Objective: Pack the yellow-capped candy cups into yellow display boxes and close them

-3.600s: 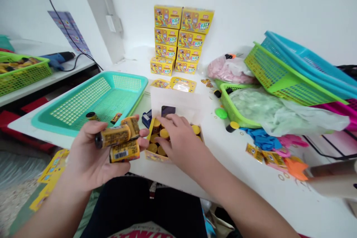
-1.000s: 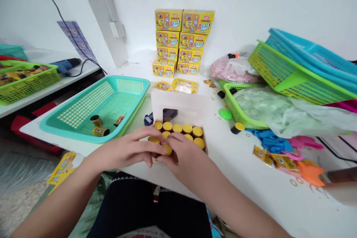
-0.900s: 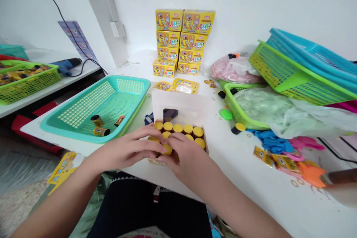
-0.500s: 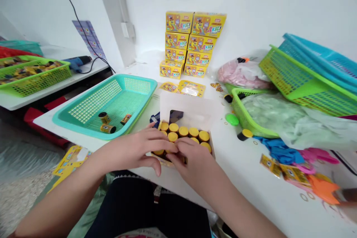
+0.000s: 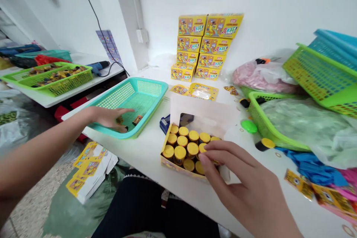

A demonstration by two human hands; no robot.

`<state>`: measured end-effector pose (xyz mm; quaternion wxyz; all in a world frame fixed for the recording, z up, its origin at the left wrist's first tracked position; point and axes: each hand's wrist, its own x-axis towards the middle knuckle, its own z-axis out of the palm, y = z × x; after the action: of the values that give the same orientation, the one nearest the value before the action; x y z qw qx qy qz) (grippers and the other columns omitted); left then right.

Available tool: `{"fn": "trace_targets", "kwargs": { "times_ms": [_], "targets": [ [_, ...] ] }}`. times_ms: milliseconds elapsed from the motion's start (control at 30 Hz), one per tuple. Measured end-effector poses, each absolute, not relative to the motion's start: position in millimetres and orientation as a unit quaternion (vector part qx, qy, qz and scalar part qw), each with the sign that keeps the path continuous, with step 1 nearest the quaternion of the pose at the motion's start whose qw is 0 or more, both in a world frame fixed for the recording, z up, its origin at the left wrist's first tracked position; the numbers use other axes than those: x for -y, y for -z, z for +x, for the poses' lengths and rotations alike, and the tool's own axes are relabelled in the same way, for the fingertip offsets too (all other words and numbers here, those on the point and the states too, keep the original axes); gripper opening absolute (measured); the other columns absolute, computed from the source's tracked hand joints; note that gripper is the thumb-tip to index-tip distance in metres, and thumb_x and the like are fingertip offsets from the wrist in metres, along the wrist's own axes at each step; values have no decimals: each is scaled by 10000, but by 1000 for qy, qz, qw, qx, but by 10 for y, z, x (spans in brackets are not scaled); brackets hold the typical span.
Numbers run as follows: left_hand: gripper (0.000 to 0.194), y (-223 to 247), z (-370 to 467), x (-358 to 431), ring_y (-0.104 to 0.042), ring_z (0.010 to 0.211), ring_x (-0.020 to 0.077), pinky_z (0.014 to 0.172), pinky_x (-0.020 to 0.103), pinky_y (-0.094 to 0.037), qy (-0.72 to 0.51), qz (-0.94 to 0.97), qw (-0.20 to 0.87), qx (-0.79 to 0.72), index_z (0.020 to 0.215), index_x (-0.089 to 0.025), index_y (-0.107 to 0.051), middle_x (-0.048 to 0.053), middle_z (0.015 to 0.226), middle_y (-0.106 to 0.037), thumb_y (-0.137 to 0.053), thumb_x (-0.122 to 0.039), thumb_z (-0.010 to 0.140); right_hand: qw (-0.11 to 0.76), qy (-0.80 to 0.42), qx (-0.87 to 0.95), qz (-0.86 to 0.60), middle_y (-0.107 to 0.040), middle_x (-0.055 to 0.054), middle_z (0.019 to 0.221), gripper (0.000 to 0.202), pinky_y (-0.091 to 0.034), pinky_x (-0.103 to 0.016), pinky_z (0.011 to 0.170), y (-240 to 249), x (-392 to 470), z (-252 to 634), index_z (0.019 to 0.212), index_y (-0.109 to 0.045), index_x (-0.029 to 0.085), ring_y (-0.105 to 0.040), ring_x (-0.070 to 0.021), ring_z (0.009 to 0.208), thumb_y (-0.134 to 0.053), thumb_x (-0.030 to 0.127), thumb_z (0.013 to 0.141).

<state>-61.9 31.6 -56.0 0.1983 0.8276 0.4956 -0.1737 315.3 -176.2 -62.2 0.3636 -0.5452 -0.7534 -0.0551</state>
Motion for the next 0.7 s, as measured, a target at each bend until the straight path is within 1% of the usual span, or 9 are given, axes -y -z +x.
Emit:
{"fn": "trace_targets", "kwargs": {
  "times_ms": [100,167,233,300,367,433,533,600,700],
  "targets": [
    [1164,694,-537,-486,-454,1293,386,970,426,-436,174,841,257,-443,1553,-215,-87,239,1552,-272,-737,-509,633,373,55,752,-540,-711,-32,992,54,-514,-217,441,670,1760,3185,851,-641,284,-707,-163,755,-612,325,871],
    [1163,756,-413,-498,-534,1191,345,872,358,-485,135,862,258,-415,1548,-222,-88,228,1545,-277,-738,-408,602,384,48,756,-528,-708,-34,993,32,-568,-238,565,695,1746,3176,861,-641,282,-710,-171,778,-624,308,867],
    [1104,816,-289,-495,-601,1041,289,769,307,-505,122,875,256,-393,1528,-200,-165,208,1474,-387,-719,-332,583,387,38,764,-515,-707,-33,992,18,-586,-260,675,703,1734,3164,872,-646,280,-710,-174,791,-638,293,861],
    [901,879,-201,-512,-614,929,252,713,284,-501,116,882,256,-378,1427,-167,-377,161,1306,-550,-695,-288,592,388,26,766,-512,-707,-33,1005,21,-586,-265,713,698,1730,3165,874,-654,278,-711,-176,808,-646,284,856],
    [598,912,-165,-544,-607,891,240,716,279,-490,99,889,253,-369,1190,-155,-584,113,1124,-632,-674,-242,606,385,12,771,-508,-707,-32,1011,22,-587,-257,708,693,1734,3189,867,-662,276,-712,-176,822,-651,281,850],
    [385,859,-180,-553,-599,854,220,732,276,-477,70,895,248,-365,990,-156,-643,77,1004,-648,-658,-199,608,382,-3,777,-501,-707,-33,1004,18,-589,-243,693,692,1743,3232,859,-666,271,-714,-174,829,-654,271,845],
    [339,558,-225,-419,-576,823,178,769,274,-464,-4,894,229,-384,1019,-161,-600,45,965,-631,-629,-241,690,387,-33,782,-488,-709,-37,989,25,-591,-236,699,686,1743,3280,852,-677,264,-711,-172,834,-668,250,834],
    [356,281,-182,-192,-564,883,161,805,271,-461,-92,887,211,-401,1133,-177,-526,52,1077,-597,-564,-332,815,405,-89,768,-488,-710,-41,968,24,-591,-254,741,662,1720,3249,849,-686,264,-704,-181,867,-663,262,845],
    [338,13,82,285,-588,889,153,762,246,-482,-207,889,236,-335,1123,-210,-543,33,1071,-606,-630,-346,826,461,-288,689,-479,-692,-45,934,156,-594,-275,677,584,1644,3053,1001,-659,277,-692,-177,820,-578,378,913]
  ]
}}
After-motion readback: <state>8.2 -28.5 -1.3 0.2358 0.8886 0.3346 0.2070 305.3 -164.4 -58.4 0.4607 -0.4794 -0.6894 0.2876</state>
